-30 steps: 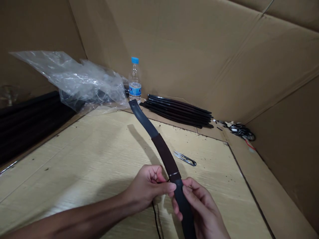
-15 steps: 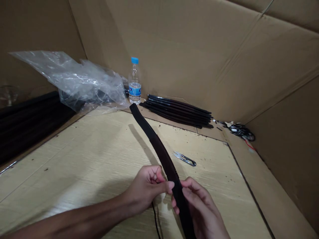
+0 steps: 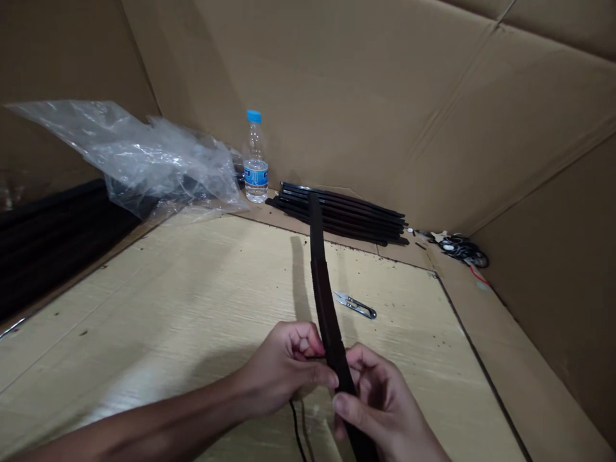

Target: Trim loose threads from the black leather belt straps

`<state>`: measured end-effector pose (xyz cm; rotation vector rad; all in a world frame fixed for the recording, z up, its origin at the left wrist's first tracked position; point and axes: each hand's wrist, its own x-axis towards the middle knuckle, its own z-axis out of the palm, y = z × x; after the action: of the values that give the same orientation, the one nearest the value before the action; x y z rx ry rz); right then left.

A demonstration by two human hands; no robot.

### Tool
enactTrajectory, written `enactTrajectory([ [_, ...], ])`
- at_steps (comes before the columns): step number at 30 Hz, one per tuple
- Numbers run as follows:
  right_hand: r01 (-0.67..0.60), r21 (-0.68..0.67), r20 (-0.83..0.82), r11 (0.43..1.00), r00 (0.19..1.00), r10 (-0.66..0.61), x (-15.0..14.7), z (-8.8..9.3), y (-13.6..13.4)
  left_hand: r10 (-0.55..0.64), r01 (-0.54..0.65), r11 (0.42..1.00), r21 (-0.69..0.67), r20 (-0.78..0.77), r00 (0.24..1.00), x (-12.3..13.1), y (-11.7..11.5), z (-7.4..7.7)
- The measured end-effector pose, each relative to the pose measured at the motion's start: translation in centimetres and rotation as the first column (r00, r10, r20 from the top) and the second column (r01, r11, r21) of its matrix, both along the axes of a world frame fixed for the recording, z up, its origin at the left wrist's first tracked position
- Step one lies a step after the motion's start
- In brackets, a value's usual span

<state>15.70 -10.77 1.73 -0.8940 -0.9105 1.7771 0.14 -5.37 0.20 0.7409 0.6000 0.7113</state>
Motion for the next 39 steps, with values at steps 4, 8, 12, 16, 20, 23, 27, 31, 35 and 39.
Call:
enactTrajectory([
  [4, 0.008, -0.073, 0.048, 0.997, 0.999, -0.005, 0.2, 0.2, -0.3, -0.071, 0.071, 0.997, 0.042, 0.011, 0.997, -0.1, 0.0, 0.3],
  [8, 0.000, -0.125, 0.092, 0.992, 0.996, 0.012, 0.2, 0.4, -0.3, -0.122, 0.123, 0.988, 0.091, -0.008, 0.992, -0.1, -0.1, 0.4],
  [12, 0.042, -0.101, 0.089, 0.994, 0.995, -0.033, -0.1, 0.3, -0.1, -0.136, 0.141, 0.984, 0.111, -0.047, 0.990, -0.3, -0.1, 0.3],
  [16, 0.083, -0.061, 0.130, 0.995, 0.989, -0.074, -0.2, 0.6, 0.1, -0.168, 0.173, 0.979, 0.109, -0.055, 0.984, -0.4, -0.1, 0.0],
  [20, 0.086, -0.069, 0.180, 0.994, 0.981, -0.073, 0.0, 1.1, 0.2, -0.154, 0.168, 0.977, 0.131, -0.111, 0.982, -0.4, 0.0, 0.3],
  [23, 0.089, -0.093, 0.235, 0.992, 0.970, -0.065, 0.0, 1.3, 0.2, -0.162, 0.184, 0.969, 0.166, -0.137, 0.977, -0.4, 0.0, 1.0],
  [27, 0.136, -0.126, 0.338, 0.983, 0.937, -0.086, -0.2, 1.3, 0.2, -0.167, 0.184, 0.972, 0.147, -0.118, 0.979, -0.1, -0.2, 1.6],
  [31, 0.172, -0.121, 0.420, 0.978, 0.901, -0.107, -0.4, 1.3, 0.2, -0.085, 0.105, 0.984, 0.147, -0.140, 0.987, 0.0, -0.6, 1.2],
  [35, 0.192, -0.083, 0.480, 0.978, 0.868, -0.130, -0.7, 1.3, 0.2, 0.017, 0.024, 0.985, 0.169, -0.234, 0.972, -0.1, -0.9, 0.6],
  [39, 0.203, -0.088, 0.450, 0.975, 0.882, -0.143, -0.7, 1.2, 0.2, 0.001, 0.039, 0.983, 0.181, -0.214, 0.977, -0.3, -0.8, 0.7],
])
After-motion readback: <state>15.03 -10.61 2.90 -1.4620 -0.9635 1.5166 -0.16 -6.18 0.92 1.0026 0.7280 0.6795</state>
